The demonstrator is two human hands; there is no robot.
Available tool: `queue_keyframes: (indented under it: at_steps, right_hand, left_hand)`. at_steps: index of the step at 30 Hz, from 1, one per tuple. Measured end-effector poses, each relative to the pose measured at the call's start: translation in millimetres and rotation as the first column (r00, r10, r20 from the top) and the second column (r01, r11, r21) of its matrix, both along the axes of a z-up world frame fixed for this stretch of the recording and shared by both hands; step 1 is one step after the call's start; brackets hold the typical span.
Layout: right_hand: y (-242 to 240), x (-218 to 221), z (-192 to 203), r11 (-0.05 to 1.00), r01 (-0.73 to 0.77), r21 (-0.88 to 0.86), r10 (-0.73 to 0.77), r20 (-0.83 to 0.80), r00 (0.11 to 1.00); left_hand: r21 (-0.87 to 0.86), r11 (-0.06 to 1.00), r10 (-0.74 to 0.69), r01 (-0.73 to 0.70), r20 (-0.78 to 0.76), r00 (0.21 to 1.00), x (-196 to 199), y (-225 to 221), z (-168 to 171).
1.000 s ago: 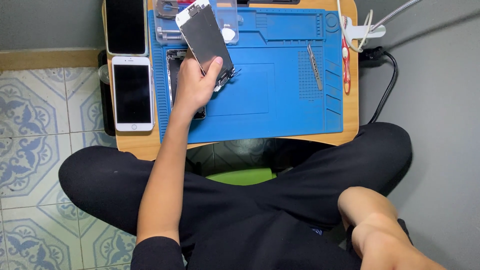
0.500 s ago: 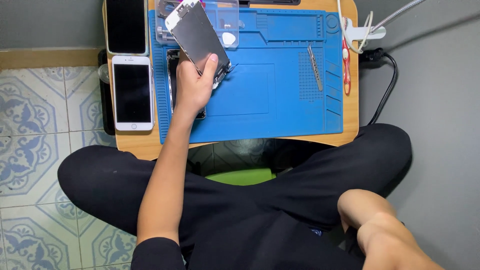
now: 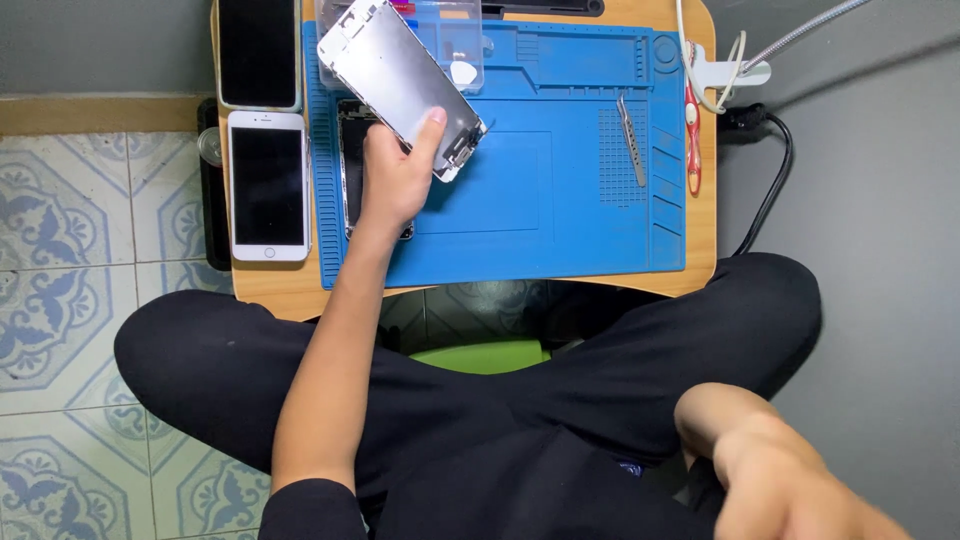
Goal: Disassembling a smartphone to remove internal components using precision tools on a repair mat.
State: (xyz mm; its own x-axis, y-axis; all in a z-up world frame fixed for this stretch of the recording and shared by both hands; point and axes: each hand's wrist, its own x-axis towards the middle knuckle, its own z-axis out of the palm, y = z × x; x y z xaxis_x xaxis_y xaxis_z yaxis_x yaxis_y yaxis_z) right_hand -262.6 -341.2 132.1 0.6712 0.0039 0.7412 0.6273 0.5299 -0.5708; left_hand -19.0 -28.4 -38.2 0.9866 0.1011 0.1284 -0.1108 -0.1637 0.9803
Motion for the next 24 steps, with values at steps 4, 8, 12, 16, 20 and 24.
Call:
queue_keyframes:
  at_steps: [4, 8, 12, 16, 20, 24]
  right_hand:
    - [35, 84, 10, 0.954, 0.164, -0.253, -0.165, 0.016, 0.986]
    - [77, 172, -12, 0.582, 0.431, -0.69, -0.48, 0.136, 0.867]
    - [75, 193, -74, 0.637, 0.088, -0.765, -0.462, -0.288, 0.839]
    - [84, 200, -101, 0.815, -0.013, -0.579, -0.317, -0.465, 0.827]
    - [85, 200, -117, 0.798, 0.173, -0.578, -0.444, -0.367, 0.817]
    - [82, 200, -98, 0.776, 0.199, -0.599, -0.454, -0.31, 0.835]
  left_hand:
    - [-0.154, 0.986, -0.057, 0.06, 0.027, 0.998, -34, -17, 67]
    - [-0.304, 0.946, -0.118, 0.112, -0.001, 0.993, -50, -29, -6]
    - [-0.321, 0.943, -0.096, 0.091, 0.0, 0.995, -55, -28, 6]
    - [-0.355, 0.933, -0.064, 0.059, -0.002, 0.998, -61, -33, 24]
    - [-0.395, 0.915, -0.086, 0.08, 0.003, 0.996, -66, -40, 11]
    - [-0.391, 0.914, -0.11, 0.105, 0.011, 0.994, -65, -43, 26]
